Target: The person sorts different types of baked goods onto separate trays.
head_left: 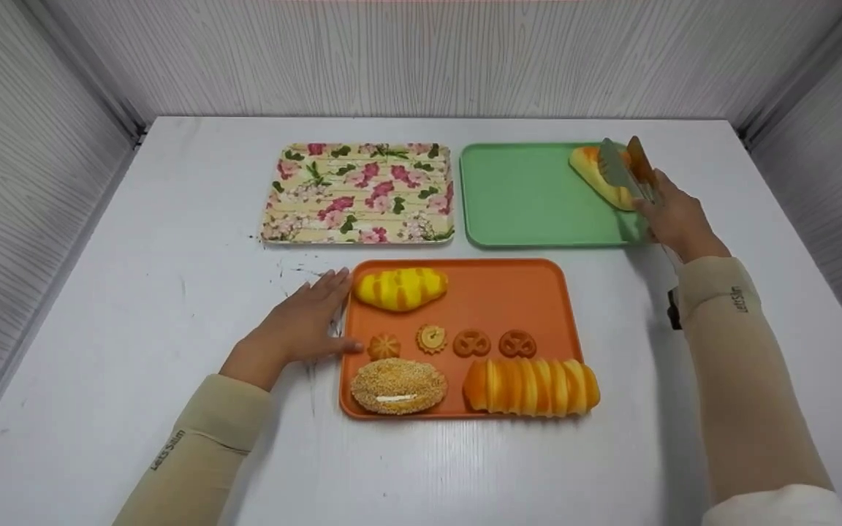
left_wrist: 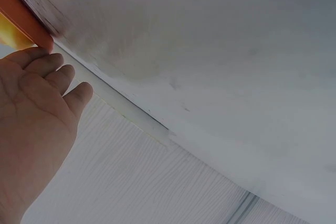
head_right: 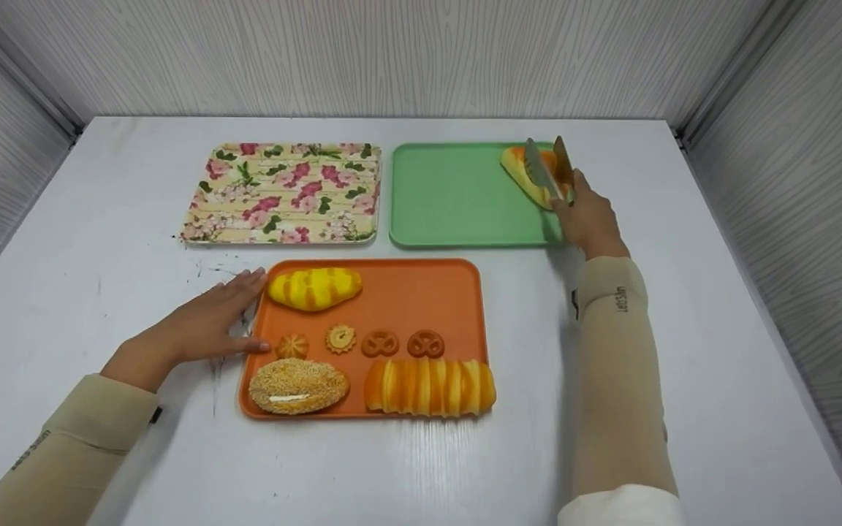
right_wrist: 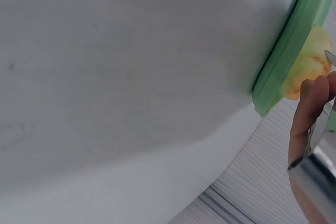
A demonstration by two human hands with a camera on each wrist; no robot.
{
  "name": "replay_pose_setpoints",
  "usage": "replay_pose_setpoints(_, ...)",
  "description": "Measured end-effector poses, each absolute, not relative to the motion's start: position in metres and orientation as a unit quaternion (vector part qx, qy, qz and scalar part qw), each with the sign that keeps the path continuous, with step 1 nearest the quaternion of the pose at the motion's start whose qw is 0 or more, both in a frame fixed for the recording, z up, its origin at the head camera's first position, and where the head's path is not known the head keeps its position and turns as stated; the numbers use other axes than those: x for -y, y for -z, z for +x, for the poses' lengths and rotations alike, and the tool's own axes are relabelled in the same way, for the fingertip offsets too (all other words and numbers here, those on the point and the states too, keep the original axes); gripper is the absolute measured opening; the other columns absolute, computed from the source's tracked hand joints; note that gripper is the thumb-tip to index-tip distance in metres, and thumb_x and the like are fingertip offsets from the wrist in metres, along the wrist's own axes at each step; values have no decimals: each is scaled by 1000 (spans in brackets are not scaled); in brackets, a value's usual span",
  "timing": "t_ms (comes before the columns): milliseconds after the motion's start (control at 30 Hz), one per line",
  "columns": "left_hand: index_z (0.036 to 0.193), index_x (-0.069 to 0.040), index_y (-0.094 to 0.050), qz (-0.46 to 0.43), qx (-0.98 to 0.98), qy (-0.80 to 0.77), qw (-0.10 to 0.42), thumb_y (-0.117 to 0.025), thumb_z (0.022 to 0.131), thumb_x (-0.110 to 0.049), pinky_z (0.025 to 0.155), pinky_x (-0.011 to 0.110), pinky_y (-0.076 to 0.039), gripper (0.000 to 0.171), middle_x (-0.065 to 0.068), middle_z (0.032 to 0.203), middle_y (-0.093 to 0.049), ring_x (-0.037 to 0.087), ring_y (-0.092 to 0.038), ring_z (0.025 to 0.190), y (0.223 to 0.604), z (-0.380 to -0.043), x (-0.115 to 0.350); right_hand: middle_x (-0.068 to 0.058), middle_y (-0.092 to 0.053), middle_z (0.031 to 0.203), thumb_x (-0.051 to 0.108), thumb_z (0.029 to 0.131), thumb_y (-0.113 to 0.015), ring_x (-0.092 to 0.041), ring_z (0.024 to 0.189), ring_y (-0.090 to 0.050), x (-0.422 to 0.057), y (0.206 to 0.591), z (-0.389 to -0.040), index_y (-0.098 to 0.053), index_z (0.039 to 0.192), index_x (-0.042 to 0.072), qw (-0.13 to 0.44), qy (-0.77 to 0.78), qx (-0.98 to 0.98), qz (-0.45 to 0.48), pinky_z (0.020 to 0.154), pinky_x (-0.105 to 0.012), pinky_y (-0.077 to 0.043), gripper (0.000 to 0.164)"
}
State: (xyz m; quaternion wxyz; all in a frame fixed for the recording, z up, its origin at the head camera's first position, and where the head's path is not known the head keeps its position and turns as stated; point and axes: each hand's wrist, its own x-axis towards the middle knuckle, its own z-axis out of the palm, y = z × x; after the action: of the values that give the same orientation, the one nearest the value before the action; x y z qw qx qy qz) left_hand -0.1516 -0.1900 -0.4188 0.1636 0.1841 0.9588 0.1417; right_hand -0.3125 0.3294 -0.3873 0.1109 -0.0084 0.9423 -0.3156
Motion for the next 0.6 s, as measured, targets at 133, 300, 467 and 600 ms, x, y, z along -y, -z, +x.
replay_pose_setpoints(133,153,-6,-11,184,-958,-142,165,-64,81,-60,115,46,-8,105,8,159,-5,27,-4,144,417,-151,190,-27,-7,154,61,93,-37,-42,108,-49,-331,388,-312,11,152,17,109,326,-939,-5,97,-58,-33,88)
replay_pose_setpoints(300,153,-6,-12,184,-959,-140,162,-64,81,-60,115,46,-9,104,8,159,-6,28,-5,144,418,-151,190,-20,-2,156,65,90,-42,-45,136,-20,-334,387,-312,10,153,19,93,353,-931,10,108,-60,-18,93)
replay_pose_setpoints(467,153,-7,-11,185,-959,-140,165,-63,81,-61,115,45,-9,104,8,159,-5,27,-4,144,419,-152,190,-21,-4,156,64,90,-43,-43,140,-6,-336,382,-309,6,153,21,61,366,-928,9,109,-61,-13,91)
replay_pose_setpoints(600,153,-6,-11,185,-959,-138,162,-63,82,-61,115,45,-9,104,8,159,-5,27,-5,144,419,-152,190,-26,-18,152,63,90,-43,-45,129,-34,-336,374,-301,4,154,24,35,370,-928,-14,101,-57,-34,88)
